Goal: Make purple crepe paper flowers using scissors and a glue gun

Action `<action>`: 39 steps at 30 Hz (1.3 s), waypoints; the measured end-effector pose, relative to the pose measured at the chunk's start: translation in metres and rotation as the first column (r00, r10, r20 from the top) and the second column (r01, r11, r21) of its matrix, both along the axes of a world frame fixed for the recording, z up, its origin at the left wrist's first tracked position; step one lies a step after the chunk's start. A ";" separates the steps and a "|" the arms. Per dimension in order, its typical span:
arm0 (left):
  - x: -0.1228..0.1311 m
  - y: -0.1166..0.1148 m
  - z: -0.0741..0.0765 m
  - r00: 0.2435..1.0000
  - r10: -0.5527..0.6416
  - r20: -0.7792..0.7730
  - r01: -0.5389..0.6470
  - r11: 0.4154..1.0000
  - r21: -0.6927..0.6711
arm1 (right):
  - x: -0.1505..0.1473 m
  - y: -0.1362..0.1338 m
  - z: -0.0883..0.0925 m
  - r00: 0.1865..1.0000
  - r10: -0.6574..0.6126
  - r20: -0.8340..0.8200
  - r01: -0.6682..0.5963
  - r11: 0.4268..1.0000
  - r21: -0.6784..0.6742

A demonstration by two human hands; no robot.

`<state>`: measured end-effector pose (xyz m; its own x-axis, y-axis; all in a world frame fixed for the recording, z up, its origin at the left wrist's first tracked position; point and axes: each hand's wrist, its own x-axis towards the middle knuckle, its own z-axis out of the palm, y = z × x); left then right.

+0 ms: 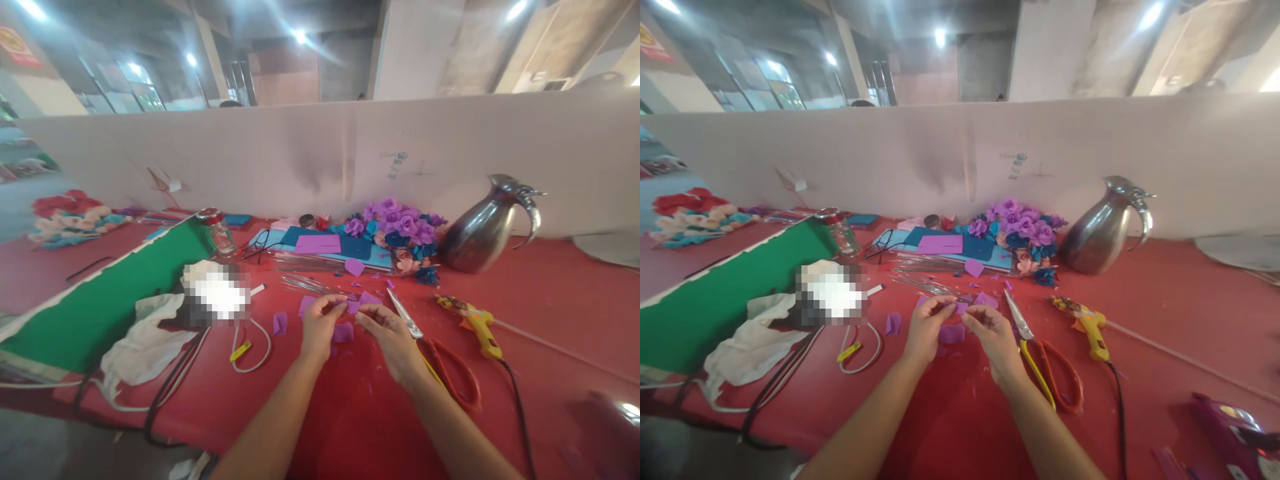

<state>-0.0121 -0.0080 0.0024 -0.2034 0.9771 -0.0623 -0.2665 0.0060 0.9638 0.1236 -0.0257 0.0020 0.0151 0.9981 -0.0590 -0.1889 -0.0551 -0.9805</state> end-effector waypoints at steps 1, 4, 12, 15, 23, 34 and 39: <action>0.001 -0.001 0.000 1.000 -0.015 -0.018 0.015 1.000 0.008 | 0.000 0.000 0.001 1.000 -0.017 -0.007 0.017 1.000 0.003; 0.003 -0.005 0.003 0.996 -0.073 -0.053 0.075 0.997 0.027 | 0.000 0.000 0.001 0.998 -0.061 -0.032 0.061 0.998 0.014; 0.004 -0.005 0.003 0.971 -0.225 0.085 0.228 0.973 -0.022 | 0.003 0.003 -0.001 0.999 -0.037 -0.004 0.037 0.998 0.046; 0.003 -0.004 -0.001 0.977 -0.211 0.040 0.212 0.977 -0.026 | 0.002 0.004 -0.001 1.000 -0.025 0.000 0.025 0.999 0.029; 0.009 -0.010 0.004 0.943 -0.331 -0.041 0.332 0.943 0.017 | -0.002 0.003 -0.004 0.998 -0.041 0.041 0.040 0.999 0.032; 0.008 -0.011 0.005 0.954 -0.295 0.058 0.300 0.950 -0.092 | 0.003 0.003 -0.005 0.991 -0.117 0.062 0.114 0.992 0.046; 0.008 -0.012 0.008 0.967 -0.250 0.041 0.253 0.962 -0.100 | 0.002 0.001 -0.005 0.998 -0.054 0.021 0.053 0.998 0.033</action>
<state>-0.0039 -0.0196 0.0103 0.0516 0.9845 -0.1677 -0.2703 0.1754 0.9467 0.1251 -0.0243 -0.0027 0.0693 0.9973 -0.0256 -0.1692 -0.0135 -0.9855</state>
